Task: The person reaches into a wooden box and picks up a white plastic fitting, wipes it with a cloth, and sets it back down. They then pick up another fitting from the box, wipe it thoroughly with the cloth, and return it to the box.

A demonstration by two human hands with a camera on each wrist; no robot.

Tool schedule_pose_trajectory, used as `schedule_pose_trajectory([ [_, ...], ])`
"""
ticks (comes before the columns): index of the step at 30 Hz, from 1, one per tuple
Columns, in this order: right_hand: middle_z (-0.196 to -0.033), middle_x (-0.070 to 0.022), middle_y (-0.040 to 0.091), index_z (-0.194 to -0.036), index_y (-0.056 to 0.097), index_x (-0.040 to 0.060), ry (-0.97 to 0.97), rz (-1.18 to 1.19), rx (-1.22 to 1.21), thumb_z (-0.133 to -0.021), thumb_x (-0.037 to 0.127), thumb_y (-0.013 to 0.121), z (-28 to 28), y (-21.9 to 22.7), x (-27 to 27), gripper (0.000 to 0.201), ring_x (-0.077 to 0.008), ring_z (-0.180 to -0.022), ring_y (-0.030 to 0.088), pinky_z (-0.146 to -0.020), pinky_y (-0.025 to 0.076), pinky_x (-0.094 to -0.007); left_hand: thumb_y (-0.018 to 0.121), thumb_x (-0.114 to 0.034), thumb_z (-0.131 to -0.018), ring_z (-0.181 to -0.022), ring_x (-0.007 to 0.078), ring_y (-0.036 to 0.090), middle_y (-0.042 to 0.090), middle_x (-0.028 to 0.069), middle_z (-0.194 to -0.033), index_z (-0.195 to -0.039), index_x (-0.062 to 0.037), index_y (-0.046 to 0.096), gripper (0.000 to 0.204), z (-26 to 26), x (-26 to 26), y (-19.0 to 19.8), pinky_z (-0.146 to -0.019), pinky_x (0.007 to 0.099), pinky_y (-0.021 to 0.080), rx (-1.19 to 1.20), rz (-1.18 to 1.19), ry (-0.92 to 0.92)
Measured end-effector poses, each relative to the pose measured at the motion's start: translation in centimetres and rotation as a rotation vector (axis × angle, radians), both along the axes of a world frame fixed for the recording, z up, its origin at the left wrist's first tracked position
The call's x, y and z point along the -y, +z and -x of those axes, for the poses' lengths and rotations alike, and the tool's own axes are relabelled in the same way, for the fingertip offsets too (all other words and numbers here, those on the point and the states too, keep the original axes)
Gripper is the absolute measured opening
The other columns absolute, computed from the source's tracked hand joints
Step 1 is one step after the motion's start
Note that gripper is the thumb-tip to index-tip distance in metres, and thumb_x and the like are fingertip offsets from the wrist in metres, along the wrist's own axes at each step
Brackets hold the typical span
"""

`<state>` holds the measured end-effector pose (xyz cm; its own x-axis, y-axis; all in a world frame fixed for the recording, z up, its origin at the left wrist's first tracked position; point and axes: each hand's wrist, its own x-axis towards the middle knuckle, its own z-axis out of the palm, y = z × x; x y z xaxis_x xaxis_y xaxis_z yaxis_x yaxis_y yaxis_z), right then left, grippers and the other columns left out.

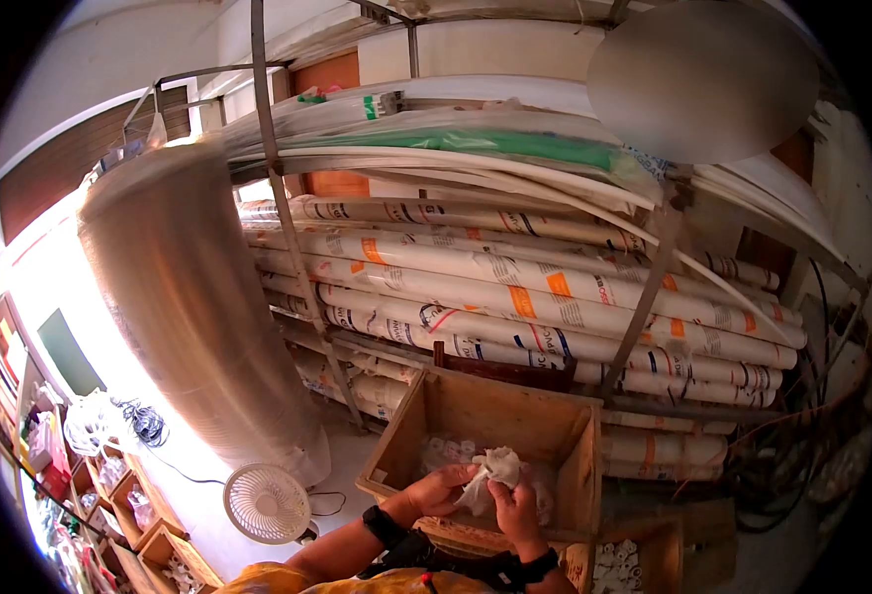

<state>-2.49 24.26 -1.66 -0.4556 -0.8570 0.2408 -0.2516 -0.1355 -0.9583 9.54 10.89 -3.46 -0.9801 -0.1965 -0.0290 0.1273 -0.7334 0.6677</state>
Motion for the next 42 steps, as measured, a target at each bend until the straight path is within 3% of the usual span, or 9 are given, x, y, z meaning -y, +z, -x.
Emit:
schedule_pose_trajectory([
  [10,-0.106,-0.0095,0.058,-0.114,0.053,0.0025,0.035,0.089,-0.001,-0.091,0.028,0.055,-0.4,0.7,-0.1,0.035,-0.0207,-0.096,0.055,-0.082,0.042,-0.0341,0.052,-0.038,-0.092,-0.111,0.0154,0.046,0.052,0.0044,-0.120,-0.124,-0.0028,0.047,0.048,-0.1,-1.3,2.8,-0.094,0.0288,0.034,-0.061,0.358,-0.022],
  [14,-0.105,-0.0090,0.057,-0.116,0.051,0.0023,0.154,0.094,0.032,-0.091,0.029,0.055,-0.6,0.6,0.3,0.037,-0.0208,-0.097,0.054,-0.084,0.041,-0.0321,0.045,-0.041,-0.095,-0.107,0.0145,0.046,0.053,0.0034,-0.115,-0.121,-0.0041,0.049,0.045,-0.2,-0.2,1.0,-0.089,0.0292,0.038,-0.010,0.385,-0.061],
  [17,-0.099,-0.0085,0.058,-0.114,0.052,0.0022,0.079,0.061,-0.070,-0.092,0.032,0.052,-0.7,0.9,0.4,0.037,-0.0209,-0.091,0.056,-0.079,0.043,-0.0325,0.042,-0.041,-0.096,-0.102,0.0127,0.046,0.053,0.0018,-0.110,-0.118,-0.0061,0.050,0.042,-0.5,-0.3,1.7,-0.082,0.0291,0.041,0.045,0.422,-0.030],
  [22,-0.073,-0.0044,0.054,-0.093,0.056,0.0015,-0.082,0.029,-0.159,-0.094,0.034,0.047,0.0,-0.7,0.4,0.034,-0.0176,-0.066,0.049,-0.061,0.040,-0.0335,0.042,-0.038,-0.097,-0.089,0.0091,0.046,0.052,-0.0033,-0.104,-0.116,-0.0110,0.051,0.035,0.7,-0.5,0.2,-0.072,0.0264,0.041,0.178,0.206,0.008],
  [26,-0.058,-0.0013,0.045,-0.076,0.055,0.0015,-0.209,0.161,-0.078,-0.094,0.034,0.048,-1.4,0.8,0.5,0.038,-0.0147,-0.056,0.041,-0.053,0.035,-0.0330,0.045,-0.035,-0.096,-0.086,0.0087,0.046,0.051,-0.0053,-0.104,-0.118,-0.0133,0.050,0.031,0.2,-0.2,0.8,-0.071,0.0255,0.040,0.106,0.209,-0.138],
  [29,-0.060,-0.0017,0.049,-0.078,0.058,0.0014,-0.138,0.179,0.015,-0.093,0.032,0.050,-0.4,-0.6,0.4,0.035,-0.0149,-0.057,0.045,-0.054,0.037,-0.0331,0.048,-0.033,-0.095,-0.089,0.0088,0.047,0.052,-0.0045,-0.106,-0.119,-0.0124,0.049,0.032,0.5,-0.2,0.5,-0.073,0.0256,0.040,0.041,0.181,-0.137],
  [32,-0.076,-0.0048,0.058,-0.094,0.059,0.0021,-0.019,-0.014,-0.082,-0.092,0.029,0.052,-0.1,-0.7,-0.5,0.028,-0.0168,-0.069,0.053,-0.063,0.042,-0.0328,0.051,-0.031,-0.094,-0.096,0.0096,0.049,0.054,-0.0024,-0.109,-0.119,-0.0091,0.049,0.034,0.6,-0.3,0.4,-0.077,0.0264,0.041,-0.027,0.143,-0.101],
  [35,-0.096,-0.0087,0.060,-0.110,0.056,0.0034,0.082,0.027,-0.053,-0.092,0.028,0.052,-0.7,0.3,-0.2,0.030,-0.0198,-0.086,0.056,-0.074,0.043,-0.0327,0.053,-0.032,-0.092,-0.103,0.0102,0.048,0.054,-0.0001,-0.114,-0.119,-0.0061,0.050,0.037,0.4,-0.4,0.9,-0.081,0.0278,0.041,-0.088,0.078,-0.118],
  [42,-0.105,-0.0079,0.059,-0.116,0.053,0.0025,-0.072,0.003,-0.053,-0.094,0.028,0.050,-1.0,0.1,-0.4,0.034,-0.0194,-0.094,0.055,-0.081,0.043,-0.0327,0.055,-0.035,-0.091,-0.104,0.0104,0.046,0.055,0.0003,-0.113,-0.120,-0.0053,0.051,0.041,0.2,-0.2,0.9,-0.081,0.0291,0.041,0.176,0.158,-0.074],
])
